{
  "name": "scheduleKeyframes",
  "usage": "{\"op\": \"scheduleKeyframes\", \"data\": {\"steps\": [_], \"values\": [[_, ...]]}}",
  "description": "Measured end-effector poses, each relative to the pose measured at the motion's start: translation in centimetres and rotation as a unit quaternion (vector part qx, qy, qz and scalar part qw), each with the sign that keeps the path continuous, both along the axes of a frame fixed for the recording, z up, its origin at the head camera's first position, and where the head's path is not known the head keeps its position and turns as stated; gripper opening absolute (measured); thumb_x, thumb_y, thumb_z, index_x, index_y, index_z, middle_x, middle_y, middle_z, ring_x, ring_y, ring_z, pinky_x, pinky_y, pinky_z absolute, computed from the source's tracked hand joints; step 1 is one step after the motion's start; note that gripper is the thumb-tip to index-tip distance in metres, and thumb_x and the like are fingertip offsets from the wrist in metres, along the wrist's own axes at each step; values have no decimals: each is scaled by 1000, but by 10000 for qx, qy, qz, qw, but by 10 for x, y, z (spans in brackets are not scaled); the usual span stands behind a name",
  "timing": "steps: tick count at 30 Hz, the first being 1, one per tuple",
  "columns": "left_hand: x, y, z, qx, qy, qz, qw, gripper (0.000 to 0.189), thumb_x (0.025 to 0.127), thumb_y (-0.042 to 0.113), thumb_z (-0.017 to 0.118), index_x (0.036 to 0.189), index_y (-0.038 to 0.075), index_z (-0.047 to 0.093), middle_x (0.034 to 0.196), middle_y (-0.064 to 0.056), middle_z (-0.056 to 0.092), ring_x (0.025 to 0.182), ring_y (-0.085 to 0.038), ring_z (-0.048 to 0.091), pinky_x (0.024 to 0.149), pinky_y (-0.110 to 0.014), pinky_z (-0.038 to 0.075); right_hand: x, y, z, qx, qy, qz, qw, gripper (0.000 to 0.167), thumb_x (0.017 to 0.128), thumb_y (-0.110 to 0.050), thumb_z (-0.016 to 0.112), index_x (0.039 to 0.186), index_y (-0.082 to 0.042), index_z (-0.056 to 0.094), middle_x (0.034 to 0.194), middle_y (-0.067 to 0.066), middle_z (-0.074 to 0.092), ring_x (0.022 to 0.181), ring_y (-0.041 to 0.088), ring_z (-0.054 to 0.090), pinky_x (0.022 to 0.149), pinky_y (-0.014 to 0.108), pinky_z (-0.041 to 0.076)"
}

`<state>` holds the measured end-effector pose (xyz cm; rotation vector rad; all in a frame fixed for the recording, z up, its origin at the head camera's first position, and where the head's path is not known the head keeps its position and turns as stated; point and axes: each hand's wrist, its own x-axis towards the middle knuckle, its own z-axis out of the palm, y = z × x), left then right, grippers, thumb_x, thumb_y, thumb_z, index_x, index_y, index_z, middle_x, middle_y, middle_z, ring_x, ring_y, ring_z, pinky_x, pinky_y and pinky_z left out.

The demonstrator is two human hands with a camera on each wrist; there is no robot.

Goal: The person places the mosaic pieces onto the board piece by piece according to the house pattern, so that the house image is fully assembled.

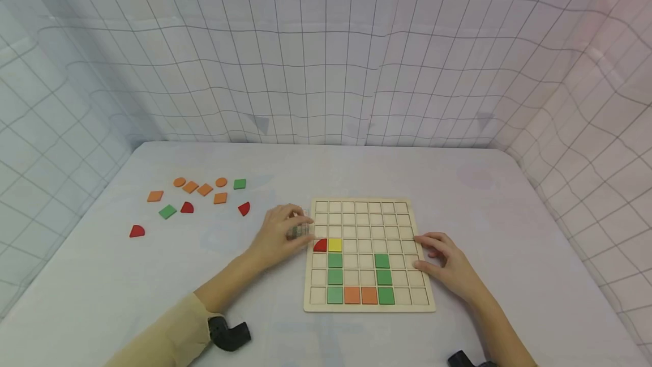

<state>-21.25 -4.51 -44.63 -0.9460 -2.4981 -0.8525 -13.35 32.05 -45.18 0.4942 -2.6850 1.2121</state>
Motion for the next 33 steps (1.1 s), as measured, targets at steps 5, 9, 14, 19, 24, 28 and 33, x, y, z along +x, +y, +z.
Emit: {"op": "scheduleKeyframes", "data": {"steps": [5, 9, 14, 19, 24, 28, 33], "values": [[-26, -45, 8, 342, -51, 568, 9978, 26, 77, 22, 73, 98, 7, 69, 99, -8, 55, 91, -25, 48, 86, -47, 32, 1, -2, 4, -1, 10, 22, 10000, 47, 73, 2, 72, 118, 3, 57, 116, 11, 48, 90, 1, 49, 77, 7, 36], [-42, -88, 6, 566, -63, 1111, 9922, 27, 77, 18, 74, 100, 5, 68, 103, -14, 54, 95, -31, 47, 86, -53, 28, 4, -8, 12, -1, 42, 38, 10000, 46, 73, 5, 71, 116, 7, 56, 113, 16, 48, 90, 2, 49, 76, 8, 37], [-50, -133, 0, 422, -181, 1593, 9862, 29, 78, 15, 72, 104, 4, 66, 109, -16, 51, 100, -35, 44, 85, -55, 23, 0, 0, 0, 4, 10, 9, 10000, 48, 73, 3, 72, 119, 3, 57, 116, 12, 48, 93, 0, 48, 78, 7, 36], [-53, -159, -5, 7, -419, 1685, 9848, 33, 80, 20, 70, 108, 5, 63, 111, -17, 48, 112, -40, 35, 89, -57, 19, -3, 4, -5, -66, 2, 84, 9999, 48, 75, -3, 73, 121, -2, 57, 118, 7, 47, 96, -1, 48, 79, 7, 36], [-55, -171, -8, -238, -564, 1634, 9846, 36, 81, 22, 70, 112, 6, 61, 114, -18, 47, 116, -41, 32, 90, -59, 18, -2, 4, -4, -141, -6, 111, 9998, 47, 76, -6, 72, 120, -3, 57, 118, 7, 47, 96, -1, 48, 79, 7, 37], [-55, -175, -8, -148, -620, 1545, 9859, 34, 81, 20, 69, 111, 6, 61, 114, -18, 47, 113, -42, 34, 89, -59, 17, -3, 4, -4, -103, -32, 82, 9999, 46, 77, -6, 72, 120, -2, 57, 117, 7, 47, 96, -2, 47, 79, 7, 37], [-56, -178, -9, -61, -671, 1459, 9870, 29, 82, 16, 67, 108, 6, 61, 114, -18, 45, 112, -42, 33, 89, -60, 16, -3, 5, -5, -48, -46, 76, 9999, 46, 77, -6, 72, 120, -1, 56, 117, 7, 47, 96, -2, 47, 79, 7, 36]]}}
